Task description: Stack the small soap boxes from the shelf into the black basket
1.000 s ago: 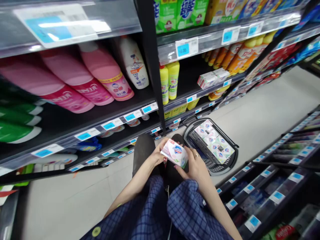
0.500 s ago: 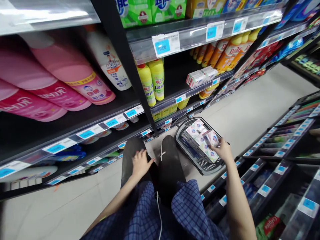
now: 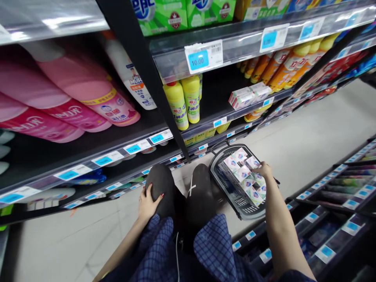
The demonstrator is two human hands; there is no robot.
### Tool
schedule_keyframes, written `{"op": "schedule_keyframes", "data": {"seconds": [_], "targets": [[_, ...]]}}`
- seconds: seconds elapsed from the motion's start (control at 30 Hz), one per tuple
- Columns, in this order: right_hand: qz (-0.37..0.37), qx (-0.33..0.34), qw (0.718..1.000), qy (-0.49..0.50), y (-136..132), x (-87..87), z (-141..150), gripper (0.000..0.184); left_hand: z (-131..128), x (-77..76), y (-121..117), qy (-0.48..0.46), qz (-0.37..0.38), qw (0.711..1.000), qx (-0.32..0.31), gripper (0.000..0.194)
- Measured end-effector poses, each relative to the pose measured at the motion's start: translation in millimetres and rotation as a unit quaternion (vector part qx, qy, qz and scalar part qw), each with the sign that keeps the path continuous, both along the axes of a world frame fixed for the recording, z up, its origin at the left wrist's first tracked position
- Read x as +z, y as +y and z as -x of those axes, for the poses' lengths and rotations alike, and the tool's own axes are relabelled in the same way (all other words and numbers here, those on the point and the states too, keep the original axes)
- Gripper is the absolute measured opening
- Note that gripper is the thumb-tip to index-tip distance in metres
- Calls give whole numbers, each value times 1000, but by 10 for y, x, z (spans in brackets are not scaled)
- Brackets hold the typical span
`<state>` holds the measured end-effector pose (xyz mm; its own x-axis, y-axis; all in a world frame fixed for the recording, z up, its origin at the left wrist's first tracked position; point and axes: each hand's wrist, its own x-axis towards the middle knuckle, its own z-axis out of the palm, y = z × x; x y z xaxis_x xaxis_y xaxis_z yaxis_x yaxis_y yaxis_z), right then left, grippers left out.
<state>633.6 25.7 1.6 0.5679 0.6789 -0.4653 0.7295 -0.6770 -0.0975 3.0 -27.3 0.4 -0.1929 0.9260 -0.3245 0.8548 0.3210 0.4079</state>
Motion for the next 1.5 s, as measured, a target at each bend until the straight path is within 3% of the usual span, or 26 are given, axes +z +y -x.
{"op": "schedule_keyframes", "data": {"seconds": [0.27, 0.53, 1.0, 1.5], "targets": [[-117, -51, 989, 78, -38, -202, -8, 49, -23, 25, 10, 19, -8, 1000, -9, 88], [-167, -54, 982, 74, -71, -296, 57, 47, -4, -7, -1, 26, -16, 999, -14, 87], [-159, -41, 984, 64, -48, -307, 116, 48, 10, -47, -7, 32, -23, 999, -12, 86], [-144, -114, 982, 35, -44, -265, 189, 39, -18, 0, -3, 30, -19, 999, -7, 88]]}}
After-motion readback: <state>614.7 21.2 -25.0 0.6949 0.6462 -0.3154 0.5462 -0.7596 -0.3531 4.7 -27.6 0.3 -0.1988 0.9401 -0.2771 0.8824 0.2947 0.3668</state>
